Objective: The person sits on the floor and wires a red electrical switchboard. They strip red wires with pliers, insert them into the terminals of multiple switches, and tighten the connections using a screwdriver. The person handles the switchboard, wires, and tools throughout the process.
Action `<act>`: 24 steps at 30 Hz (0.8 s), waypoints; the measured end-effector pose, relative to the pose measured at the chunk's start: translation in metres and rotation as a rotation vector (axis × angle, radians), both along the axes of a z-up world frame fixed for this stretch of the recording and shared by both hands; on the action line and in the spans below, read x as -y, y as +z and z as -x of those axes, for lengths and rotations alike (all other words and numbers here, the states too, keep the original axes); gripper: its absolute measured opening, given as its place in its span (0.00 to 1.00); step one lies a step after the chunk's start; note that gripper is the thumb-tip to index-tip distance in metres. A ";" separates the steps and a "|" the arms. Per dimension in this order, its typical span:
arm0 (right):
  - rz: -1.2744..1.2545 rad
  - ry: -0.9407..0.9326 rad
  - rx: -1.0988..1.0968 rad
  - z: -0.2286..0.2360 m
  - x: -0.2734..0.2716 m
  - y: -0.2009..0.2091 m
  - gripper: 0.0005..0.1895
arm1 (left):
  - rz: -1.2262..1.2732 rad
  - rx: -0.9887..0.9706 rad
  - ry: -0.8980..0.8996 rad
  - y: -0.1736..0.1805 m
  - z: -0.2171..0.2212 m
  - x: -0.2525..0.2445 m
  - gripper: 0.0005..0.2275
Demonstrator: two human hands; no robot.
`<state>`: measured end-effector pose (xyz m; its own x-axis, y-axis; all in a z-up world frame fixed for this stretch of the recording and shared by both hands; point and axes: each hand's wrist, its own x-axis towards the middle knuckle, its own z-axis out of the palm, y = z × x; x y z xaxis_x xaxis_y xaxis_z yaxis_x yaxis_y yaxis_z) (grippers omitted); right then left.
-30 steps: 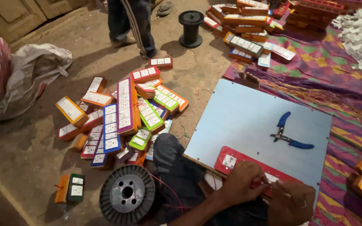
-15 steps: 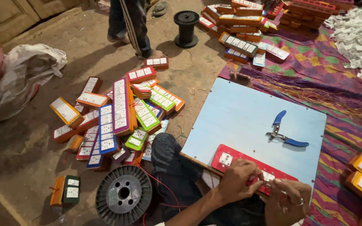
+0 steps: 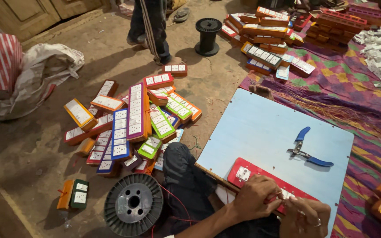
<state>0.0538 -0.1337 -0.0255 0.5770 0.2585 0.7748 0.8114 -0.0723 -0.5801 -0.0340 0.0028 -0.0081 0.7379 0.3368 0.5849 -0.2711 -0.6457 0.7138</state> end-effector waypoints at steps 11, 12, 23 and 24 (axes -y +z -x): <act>-0.021 0.058 -0.077 -0.008 0.006 -0.012 0.07 | 0.010 0.047 0.013 -0.009 -0.001 0.002 0.08; -0.003 0.032 -0.038 -0.010 0.005 -0.012 0.07 | 0.010 0.048 0.012 -0.009 -0.001 0.002 0.08; 0.078 0.031 0.139 -0.048 0.016 -0.031 0.10 | 0.008 0.041 0.040 -0.012 -0.001 0.005 0.09; 0.091 0.033 0.138 -0.053 0.017 -0.036 0.10 | 0.007 0.039 0.045 -0.013 -0.001 0.006 0.09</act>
<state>0.1073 -0.1509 -0.0619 0.4570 0.3487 0.8183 0.8855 -0.0915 -0.4555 -0.0329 -0.0031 -0.0206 0.6985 0.3731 0.6106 -0.2702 -0.6526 0.7079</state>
